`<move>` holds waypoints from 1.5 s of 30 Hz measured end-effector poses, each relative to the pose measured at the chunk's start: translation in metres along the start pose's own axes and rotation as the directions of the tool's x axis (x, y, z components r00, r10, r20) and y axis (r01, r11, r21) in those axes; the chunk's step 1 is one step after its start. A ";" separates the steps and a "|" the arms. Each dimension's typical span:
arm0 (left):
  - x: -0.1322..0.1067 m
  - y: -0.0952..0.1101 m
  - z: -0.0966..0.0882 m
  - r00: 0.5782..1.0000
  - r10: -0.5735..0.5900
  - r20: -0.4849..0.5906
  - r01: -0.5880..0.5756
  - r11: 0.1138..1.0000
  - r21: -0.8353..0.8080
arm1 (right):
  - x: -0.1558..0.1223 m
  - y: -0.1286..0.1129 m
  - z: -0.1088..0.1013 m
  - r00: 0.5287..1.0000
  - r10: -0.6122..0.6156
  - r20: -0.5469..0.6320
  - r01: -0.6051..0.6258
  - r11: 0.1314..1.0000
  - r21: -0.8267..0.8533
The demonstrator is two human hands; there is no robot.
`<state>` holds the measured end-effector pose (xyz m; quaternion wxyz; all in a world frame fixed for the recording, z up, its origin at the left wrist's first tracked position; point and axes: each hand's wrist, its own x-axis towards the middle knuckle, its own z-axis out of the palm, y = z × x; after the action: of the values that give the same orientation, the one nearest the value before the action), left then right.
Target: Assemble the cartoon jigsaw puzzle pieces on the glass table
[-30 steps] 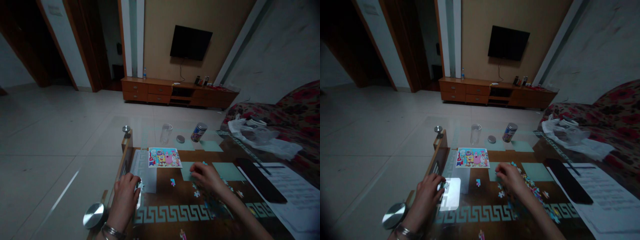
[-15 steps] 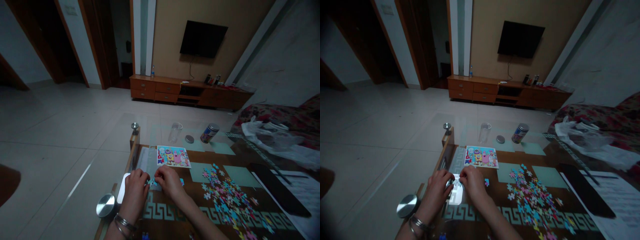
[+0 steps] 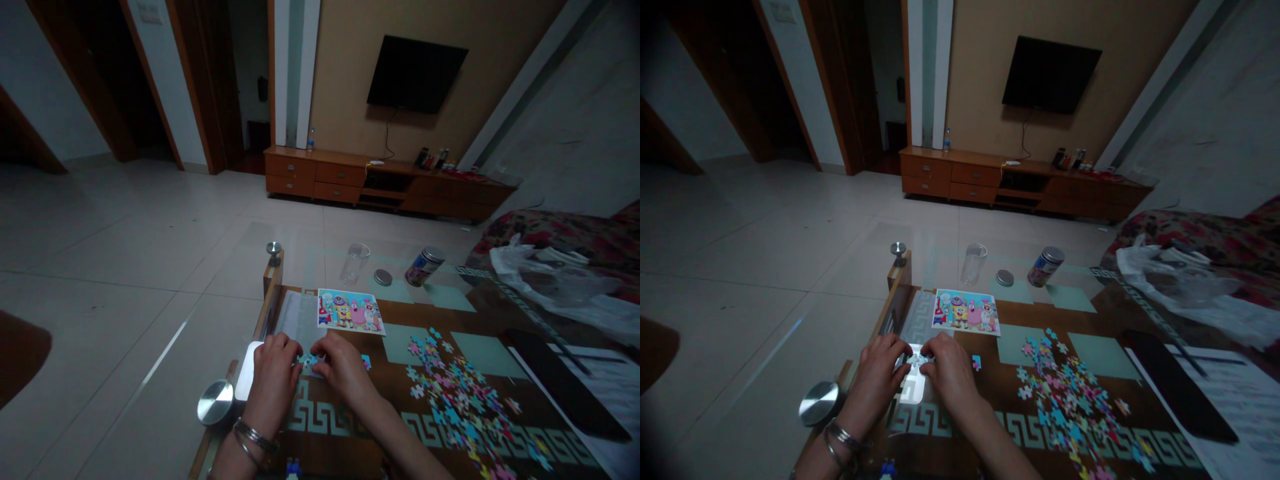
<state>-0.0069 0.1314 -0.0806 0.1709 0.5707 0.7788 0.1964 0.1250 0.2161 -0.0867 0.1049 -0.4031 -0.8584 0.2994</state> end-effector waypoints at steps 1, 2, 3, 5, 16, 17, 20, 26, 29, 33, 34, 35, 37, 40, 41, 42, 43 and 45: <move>0.000 0.000 0.000 1.000 -0.002 -0.002 0.002 1.000 -0.004 | 0.000 0.000 0.000 1.000 -0.001 0.000 0.001 1.000 0.009; 0.000 0.000 0.000 1.000 -0.005 -0.002 0.005 1.000 -0.009 | 0.001 0.001 0.001 1.000 -0.001 0.000 0.001 1.000 0.017; 0.001 0.000 0.000 1.000 -0.009 -0.001 0.009 1.000 -0.015 | 0.001 0.002 0.001 1.000 -0.001 -0.002 0.001 1.000 0.023; 0.002 0.000 0.000 1.000 -0.014 0.003 0.014 0.999 -0.030 | 0.003 0.003 0.003 1.000 -0.008 -0.005 0.008 1.000 0.029; 0.002 -0.009 0.009 0.999 -0.001 -0.046 -0.003 0.996 -0.089 | 0.000 0.010 0.006 0.996 -0.059 -0.073 0.058 0.998 -0.019; 0.003 -0.010 0.009 0.999 -0.001 -0.051 -0.003 0.996 -0.092 | -0.001 0.010 0.006 0.995 -0.058 -0.081 0.057 0.998 -0.018; 0.004 -0.010 0.009 0.998 0.004 -0.064 -0.011 0.994 -0.106 | 0.002 0.014 0.007 0.994 -0.077 -0.081 0.078 0.997 0.006; 0.006 -0.013 0.011 0.998 0.003 -0.067 -0.013 0.989 -0.147 | 0.015 0.023 0.004 0.976 -0.217 0.020 0.217 0.976 0.037; 0.008 -0.014 0.012 0.998 0.005 -0.063 -0.015 0.989 -0.150 | 0.021 0.029 0.004 0.950 -0.307 0.063 0.303 0.951 0.070; 0.012 -0.016 0.013 0.999 0.012 -0.049 -0.020 0.989 -0.150 | 0.026 0.036 0.004 0.919 -0.384 0.087 0.374 0.921 0.112; 0.013 -0.016 0.013 0.999 0.013 -0.050 -0.020 0.989 -0.149 | 0.026 0.037 0.004 0.916 -0.391 0.093 0.380 0.918 0.117; 0.013 -0.016 0.013 0.998 0.014 -0.054 -0.022 0.989 -0.149 | 0.027 0.036 0.003 0.914 -0.392 0.103 0.380 0.917 0.119; 0.012 -0.015 0.013 0.998 0.019 -0.065 -0.028 0.989 -0.148 | 0.025 0.034 0.002 0.918 -0.376 0.125 0.364 0.925 0.110; 0.008 -0.012 0.012 0.997 0.024 -0.079 -0.035 0.989 -0.142 | 0.018 0.025 0.001 0.948 -0.302 0.098 0.298 0.953 0.056; 0.007 -0.011 0.012 0.996 0.024 -0.083 -0.035 0.990 -0.137 | 0.015 0.022 0.001 0.962 -0.264 0.069 0.263 0.964 0.032; 0.006 -0.011 0.012 0.996 0.025 -0.087 -0.036 0.990 -0.133 | 0.012 0.018 0.001 0.974 -0.224 0.040 0.224 0.975 0.011; 0.005 -0.010 0.012 0.996 0.025 -0.091 -0.036 0.991 -0.129 | 0.009 0.015 0.002 0.983 -0.184 0.014 0.184 0.983 -0.008; 0.003 -0.010 0.012 0.995 0.024 -0.096 -0.035 0.992 -0.122 | 0.004 0.009 0.001 0.993 -0.117 -0.007 0.117 0.992 -0.038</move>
<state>-0.0101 0.1332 -0.0956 0.1659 0.5606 0.7638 0.2734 0.1272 0.2227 -0.0933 0.1188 -0.3552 -0.8855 0.2748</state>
